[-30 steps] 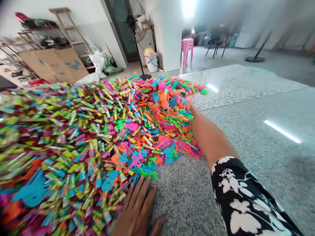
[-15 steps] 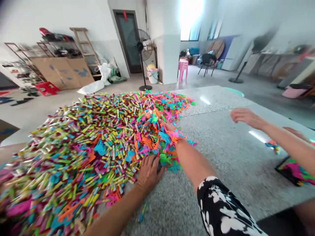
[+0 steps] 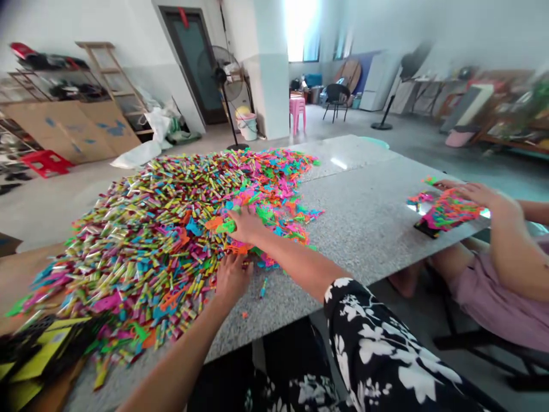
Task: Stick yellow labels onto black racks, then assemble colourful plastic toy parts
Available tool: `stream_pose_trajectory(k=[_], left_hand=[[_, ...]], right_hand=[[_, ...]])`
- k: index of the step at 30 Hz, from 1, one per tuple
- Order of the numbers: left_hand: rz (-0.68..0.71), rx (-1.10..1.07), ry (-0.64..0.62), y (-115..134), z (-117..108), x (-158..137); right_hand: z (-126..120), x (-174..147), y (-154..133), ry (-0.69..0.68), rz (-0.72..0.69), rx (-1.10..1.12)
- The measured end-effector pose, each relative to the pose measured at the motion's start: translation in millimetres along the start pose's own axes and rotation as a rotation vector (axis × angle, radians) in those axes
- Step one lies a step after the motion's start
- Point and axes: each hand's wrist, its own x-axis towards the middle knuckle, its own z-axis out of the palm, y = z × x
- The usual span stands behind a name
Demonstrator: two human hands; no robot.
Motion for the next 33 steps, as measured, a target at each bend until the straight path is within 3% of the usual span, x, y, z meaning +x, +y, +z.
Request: stream_pose_trajectory(k=[3,6,8,10,13,15,18,21,24,27,33], left_hand=[[-0.028,-0.061,0.009,-24,-12,-9],[-0.053,-0.209,0.1,-54,-22,-22],[-0.07,-0.308,0.168,-73,-28,-35],[-0.09,-0.37,0.217,-88,-34,-47],[-0.14,-0.371,0.257,-95,-39,-52],[-0.116,-0.34,0.262,-88,-41,-41],[0.053,-0.241,0.192,-69,-45,-3],[0.221,-0.052,-0.024,-47,-51,47],[0.193,0.133,-0.199,-31,-54,91],[0.269,0.207,-0.324,-19,-51,118],[0.236,0.02,-0.31,-1,-36,129]], right_hand=[[21,3,5,-0.107,-0.171,-0.06],[6,-14,21,-0.091,-0.345,0.027],[-10,-39,36,-0.015,-0.366,0.095],[-19,-75,52,0.078,-0.272,0.132],[-3,-146,69,0.178,0.056,0.138],[25,-192,71,0.119,0.132,0.14],[73,-239,59,0.079,0.097,0.149],[103,-254,44,0.145,0.048,0.096],[112,-256,39,0.208,0.018,0.064],[113,-259,43,0.232,-0.003,0.066],[114,-266,47,0.244,-0.017,0.084]])
